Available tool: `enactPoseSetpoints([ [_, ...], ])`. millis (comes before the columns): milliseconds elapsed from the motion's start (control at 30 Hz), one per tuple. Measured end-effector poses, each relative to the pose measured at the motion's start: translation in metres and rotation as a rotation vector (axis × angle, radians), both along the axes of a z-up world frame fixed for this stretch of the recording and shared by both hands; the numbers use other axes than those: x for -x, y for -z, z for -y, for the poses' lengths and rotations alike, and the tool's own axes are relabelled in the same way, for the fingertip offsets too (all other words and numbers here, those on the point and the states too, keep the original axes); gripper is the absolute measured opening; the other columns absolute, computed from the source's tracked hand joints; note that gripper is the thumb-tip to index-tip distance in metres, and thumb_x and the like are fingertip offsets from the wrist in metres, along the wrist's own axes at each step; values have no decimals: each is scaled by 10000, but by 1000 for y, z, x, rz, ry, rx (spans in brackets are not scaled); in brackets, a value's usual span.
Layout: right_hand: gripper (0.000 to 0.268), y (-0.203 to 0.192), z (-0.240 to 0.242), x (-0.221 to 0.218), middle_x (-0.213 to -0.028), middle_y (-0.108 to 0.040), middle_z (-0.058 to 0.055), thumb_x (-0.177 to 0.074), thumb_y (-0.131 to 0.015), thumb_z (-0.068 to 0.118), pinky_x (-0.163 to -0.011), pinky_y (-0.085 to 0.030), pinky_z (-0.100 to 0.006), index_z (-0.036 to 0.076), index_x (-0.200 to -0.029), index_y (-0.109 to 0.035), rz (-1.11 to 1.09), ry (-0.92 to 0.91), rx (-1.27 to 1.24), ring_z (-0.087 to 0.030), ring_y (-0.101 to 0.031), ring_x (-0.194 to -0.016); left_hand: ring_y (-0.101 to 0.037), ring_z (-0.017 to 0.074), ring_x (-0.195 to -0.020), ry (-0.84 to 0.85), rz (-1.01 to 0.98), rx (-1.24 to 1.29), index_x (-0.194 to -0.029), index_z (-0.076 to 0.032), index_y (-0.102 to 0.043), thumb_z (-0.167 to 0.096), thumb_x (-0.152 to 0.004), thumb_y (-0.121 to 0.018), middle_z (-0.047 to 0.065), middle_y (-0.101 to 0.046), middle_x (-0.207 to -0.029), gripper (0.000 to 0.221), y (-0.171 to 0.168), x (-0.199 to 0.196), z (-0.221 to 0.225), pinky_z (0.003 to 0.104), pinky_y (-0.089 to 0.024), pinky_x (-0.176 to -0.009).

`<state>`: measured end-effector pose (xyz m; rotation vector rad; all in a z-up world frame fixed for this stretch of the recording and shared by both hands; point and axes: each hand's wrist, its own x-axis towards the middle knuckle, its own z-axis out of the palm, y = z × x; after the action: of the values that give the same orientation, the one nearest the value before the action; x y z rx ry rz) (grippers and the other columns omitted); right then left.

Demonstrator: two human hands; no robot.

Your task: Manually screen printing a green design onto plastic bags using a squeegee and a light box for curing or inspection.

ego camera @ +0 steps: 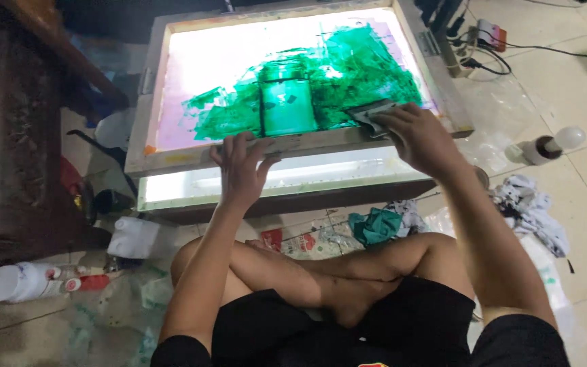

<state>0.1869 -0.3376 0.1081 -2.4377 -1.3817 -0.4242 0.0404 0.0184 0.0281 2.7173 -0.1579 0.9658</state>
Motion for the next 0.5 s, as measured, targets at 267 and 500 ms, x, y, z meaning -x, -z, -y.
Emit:
enactPoseSetpoints([
  [267,732,92,7,10,-1263,-738,-20,-644,-798,-4,-878,-492,-448,223,-1336,-726,465,100,-148,-271,-638,-1211,-522,320,-1115,-76,-78,27,-1181,-259,-696,-426,-892,-774,59,-571,-1155,344,32,8,13,630,-237,-992],
  [500,732,99,2,42,-1390,-685,15,-742,-624,-14,-965,-400,-513,266,-1417,-669,416,171,-336,-271,-592,-1297,-544,344,-1145,-109,-113,167,-1161,-198,-719,-337,-816,-868,93,-591,-1197,401,30,-9,76,591,-329,-977],
])
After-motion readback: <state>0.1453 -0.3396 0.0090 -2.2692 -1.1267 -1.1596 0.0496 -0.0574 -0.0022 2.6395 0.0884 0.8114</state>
